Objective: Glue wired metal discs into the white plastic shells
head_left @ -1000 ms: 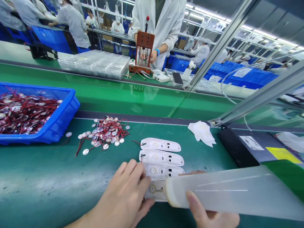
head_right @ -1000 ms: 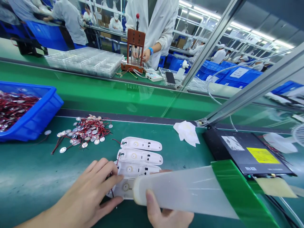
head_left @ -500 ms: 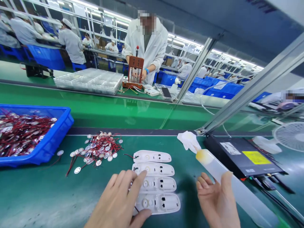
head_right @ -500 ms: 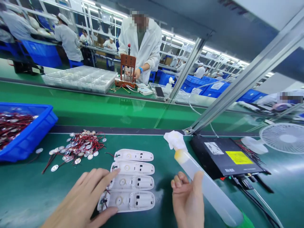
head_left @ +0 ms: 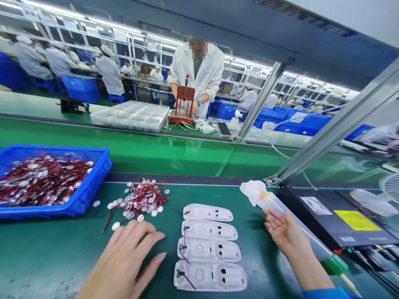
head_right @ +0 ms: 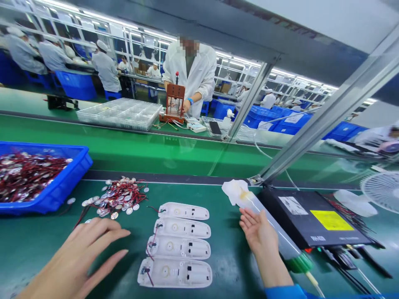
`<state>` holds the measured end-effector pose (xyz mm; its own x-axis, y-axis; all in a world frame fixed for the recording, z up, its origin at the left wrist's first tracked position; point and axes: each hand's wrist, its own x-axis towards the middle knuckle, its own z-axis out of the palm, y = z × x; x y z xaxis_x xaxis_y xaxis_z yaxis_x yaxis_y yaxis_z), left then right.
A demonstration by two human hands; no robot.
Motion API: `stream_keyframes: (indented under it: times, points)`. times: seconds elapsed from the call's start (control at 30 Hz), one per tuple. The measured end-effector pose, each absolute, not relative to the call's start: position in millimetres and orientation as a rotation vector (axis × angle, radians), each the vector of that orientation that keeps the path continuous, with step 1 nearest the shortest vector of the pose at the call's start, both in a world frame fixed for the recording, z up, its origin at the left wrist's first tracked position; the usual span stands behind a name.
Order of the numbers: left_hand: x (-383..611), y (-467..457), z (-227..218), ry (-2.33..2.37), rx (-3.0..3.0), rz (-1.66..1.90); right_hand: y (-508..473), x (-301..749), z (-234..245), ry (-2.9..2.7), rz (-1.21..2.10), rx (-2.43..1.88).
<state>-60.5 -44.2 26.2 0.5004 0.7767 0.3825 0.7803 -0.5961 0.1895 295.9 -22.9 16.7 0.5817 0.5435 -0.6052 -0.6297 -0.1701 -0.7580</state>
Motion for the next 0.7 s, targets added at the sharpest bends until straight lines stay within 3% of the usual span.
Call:
stream_keyframes:
  times: [0.23, 0.43, 0.7]
  points:
    - [-110.3, -26.7, 28.9, -1.692, -2.627, -0.608, -21.3, 293.2, 18.4, 0.011, 1.066, -1.531]
    - [-94.2, -10.4, 25.8, -1.922, -2.621, -0.381, -22.2, 277.8, 27.5, -0.108, 1.120, -1.536]
    - [-79.1, 12.8, 16.6, -1.700, -2.529, -0.415, -22.2, 226.2, 53.7, -0.632, 1.294, -1.397]
